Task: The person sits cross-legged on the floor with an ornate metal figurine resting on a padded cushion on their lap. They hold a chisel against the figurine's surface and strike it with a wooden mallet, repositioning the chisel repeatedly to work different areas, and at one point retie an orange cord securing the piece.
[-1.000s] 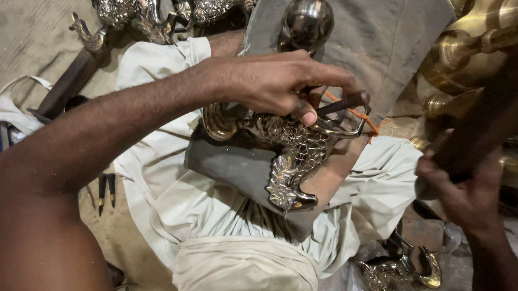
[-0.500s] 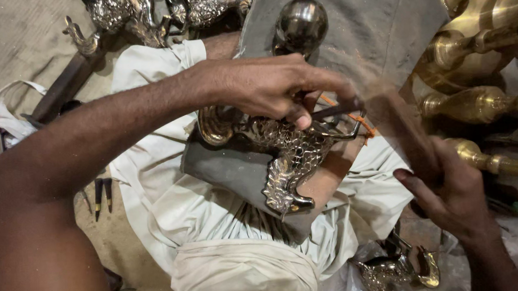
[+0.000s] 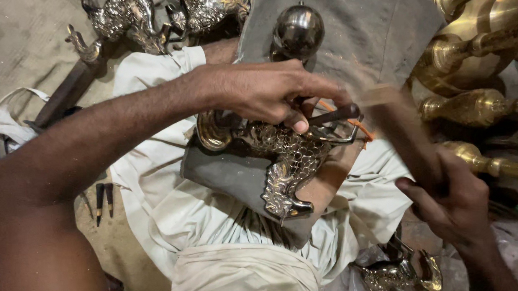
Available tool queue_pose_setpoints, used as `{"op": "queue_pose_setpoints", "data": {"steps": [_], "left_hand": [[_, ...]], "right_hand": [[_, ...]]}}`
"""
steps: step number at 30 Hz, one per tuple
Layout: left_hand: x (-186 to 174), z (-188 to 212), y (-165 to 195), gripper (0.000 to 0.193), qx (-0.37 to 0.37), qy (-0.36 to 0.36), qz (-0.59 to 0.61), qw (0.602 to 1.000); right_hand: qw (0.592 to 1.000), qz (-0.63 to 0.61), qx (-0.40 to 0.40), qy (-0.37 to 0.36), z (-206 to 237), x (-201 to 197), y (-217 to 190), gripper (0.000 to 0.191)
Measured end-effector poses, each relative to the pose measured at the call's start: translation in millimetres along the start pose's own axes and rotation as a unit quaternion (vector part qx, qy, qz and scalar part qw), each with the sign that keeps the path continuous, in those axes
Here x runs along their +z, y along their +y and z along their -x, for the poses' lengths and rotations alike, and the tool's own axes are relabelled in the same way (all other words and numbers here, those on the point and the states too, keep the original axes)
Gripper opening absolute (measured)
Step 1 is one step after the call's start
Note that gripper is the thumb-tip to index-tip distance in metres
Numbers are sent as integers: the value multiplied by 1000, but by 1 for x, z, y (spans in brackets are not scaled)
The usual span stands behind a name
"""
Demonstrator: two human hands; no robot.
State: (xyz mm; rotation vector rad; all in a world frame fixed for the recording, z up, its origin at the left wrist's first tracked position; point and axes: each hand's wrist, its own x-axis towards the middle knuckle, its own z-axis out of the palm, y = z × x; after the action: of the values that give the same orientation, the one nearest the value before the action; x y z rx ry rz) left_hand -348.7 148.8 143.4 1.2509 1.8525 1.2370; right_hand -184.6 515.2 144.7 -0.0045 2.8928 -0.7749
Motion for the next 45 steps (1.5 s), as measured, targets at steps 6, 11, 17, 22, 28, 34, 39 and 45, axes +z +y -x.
{"op": "queue_pose_setpoints", "data": {"steps": [6,11,17,22,28,34,39,45], "left_hand": [[-2,0,4,64,-34,-25,0,999],[-1,-5,2,67,5,-23,14,1000],[-3,-5,1,66,2,-26,17,1000],[-3,-10,1,69,-14,-36,10,999],[-2,-14,-2,68,48,-27,2,998],[-3,-19,-2,68,17,-42,12,999],[-4,-25,0,69,-29,-48,-9,998],[-1,-36,5,70,-76,-65,9,995]], "right_hand": [[989,59,-138,13,1,1,-3,68],[987,-97,-126,13,4,1,1,57],[990,-122,-69,21,6,9,3,59],[991,-105,-74,40,9,12,12,54],[990,-102,-93,37,13,17,23,50],[989,-131,-43,45,21,28,26,57],[998,-31,-46,8,18,39,25,69],[997,-27,-60,39,10,52,32,68]]}}
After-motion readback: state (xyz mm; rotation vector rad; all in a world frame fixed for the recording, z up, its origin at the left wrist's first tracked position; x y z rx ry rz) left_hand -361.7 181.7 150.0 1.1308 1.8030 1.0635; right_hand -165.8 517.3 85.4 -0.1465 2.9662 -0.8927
